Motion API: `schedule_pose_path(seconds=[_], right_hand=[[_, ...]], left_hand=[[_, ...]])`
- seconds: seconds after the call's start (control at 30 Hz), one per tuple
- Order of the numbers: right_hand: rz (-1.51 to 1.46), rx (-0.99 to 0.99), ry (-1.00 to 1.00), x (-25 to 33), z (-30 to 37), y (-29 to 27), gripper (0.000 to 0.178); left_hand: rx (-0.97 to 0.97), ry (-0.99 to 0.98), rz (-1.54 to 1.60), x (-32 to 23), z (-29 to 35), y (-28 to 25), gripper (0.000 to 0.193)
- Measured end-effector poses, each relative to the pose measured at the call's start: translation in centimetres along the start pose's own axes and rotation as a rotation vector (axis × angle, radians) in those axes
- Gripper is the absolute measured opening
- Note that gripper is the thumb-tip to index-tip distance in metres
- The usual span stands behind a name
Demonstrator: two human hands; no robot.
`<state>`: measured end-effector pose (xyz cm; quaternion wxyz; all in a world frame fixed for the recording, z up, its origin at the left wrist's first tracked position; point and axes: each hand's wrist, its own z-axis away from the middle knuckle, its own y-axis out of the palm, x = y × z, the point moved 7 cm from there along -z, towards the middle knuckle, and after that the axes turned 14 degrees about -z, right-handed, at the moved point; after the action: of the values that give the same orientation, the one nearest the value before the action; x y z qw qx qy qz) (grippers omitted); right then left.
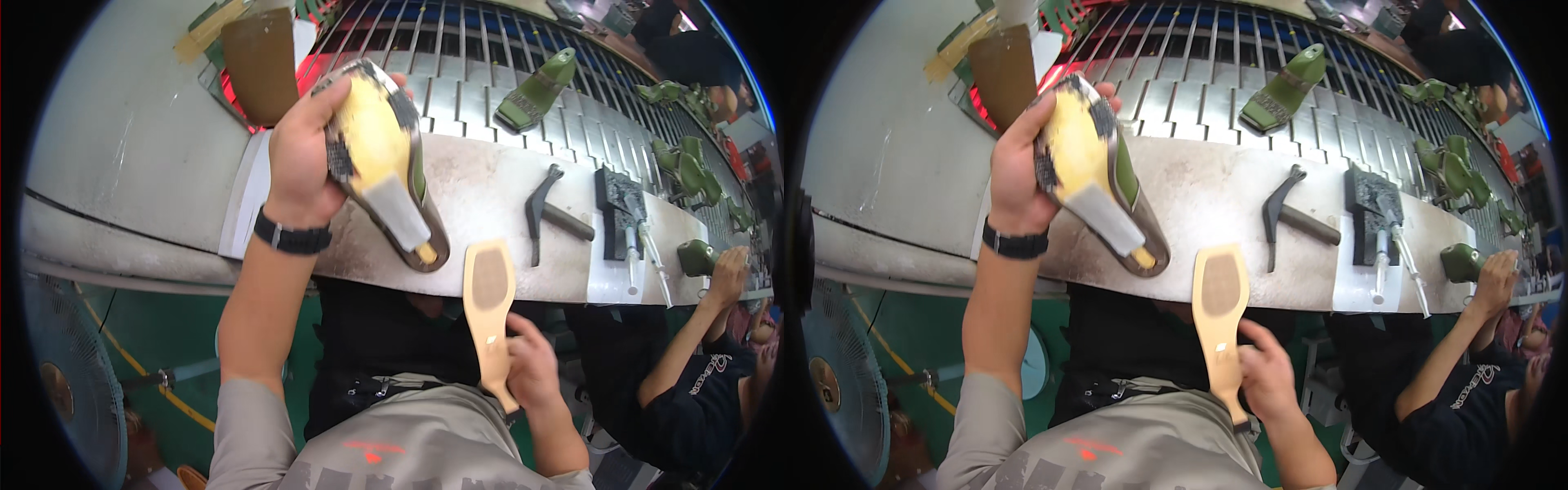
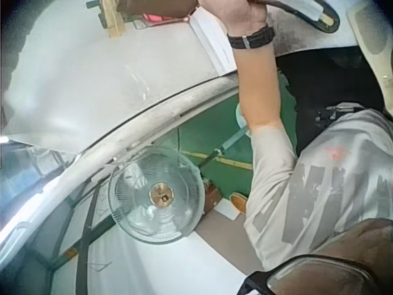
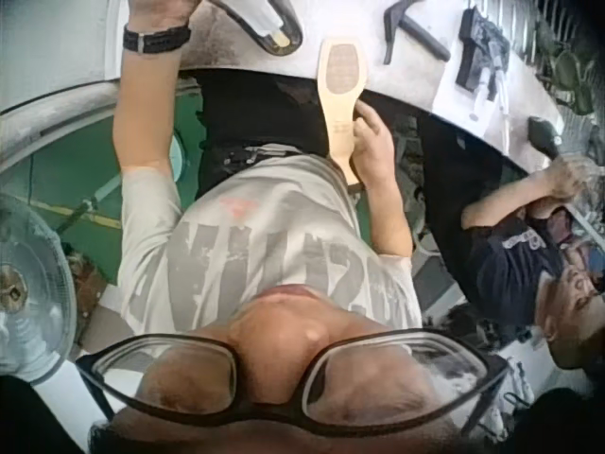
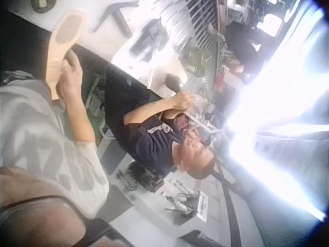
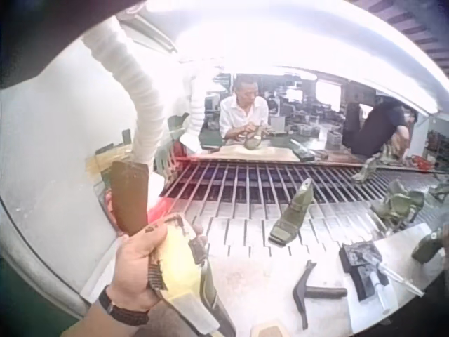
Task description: The person attaches a sole to a shoe. The person brushes adhesive onto the bottom of a shoe, presses the sole onto the shoe by hand, and hammers around the edge of the sole to secure it.
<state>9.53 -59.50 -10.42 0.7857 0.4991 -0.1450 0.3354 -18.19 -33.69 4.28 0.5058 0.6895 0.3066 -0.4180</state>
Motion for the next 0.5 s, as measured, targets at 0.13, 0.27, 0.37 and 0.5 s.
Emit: schedule_pose_path(seconds=[0.13, 0.27, 0.37, 0.5], right_hand=[[0.173, 0.035, -0.077, 0.6, -0.9, 3.3, 0.024], [0.151, 0.3, -0.248, 2.6, -1.0, 8.9, 0.028], [0.387, 0.515, -0.343, 3.6, 0.2, 14.9, 0.05], [0.399, 0.629, -0.369, 4.3, 0.0, 19.4, 0.049]], left_hand=[[0.052, 0.051, -0.064, -0.4, 1.9, 3.8, 0.052], [0.08, 0.085, -0.097, -0.8, 3.6, 5.9, 0.06], [0.139, 0.103, -0.18, -1.1, 5.2, 7.0, 0.053], [0.208, 0.103, -0.24, -1.3, 7.1, 8.4, 0.051]])
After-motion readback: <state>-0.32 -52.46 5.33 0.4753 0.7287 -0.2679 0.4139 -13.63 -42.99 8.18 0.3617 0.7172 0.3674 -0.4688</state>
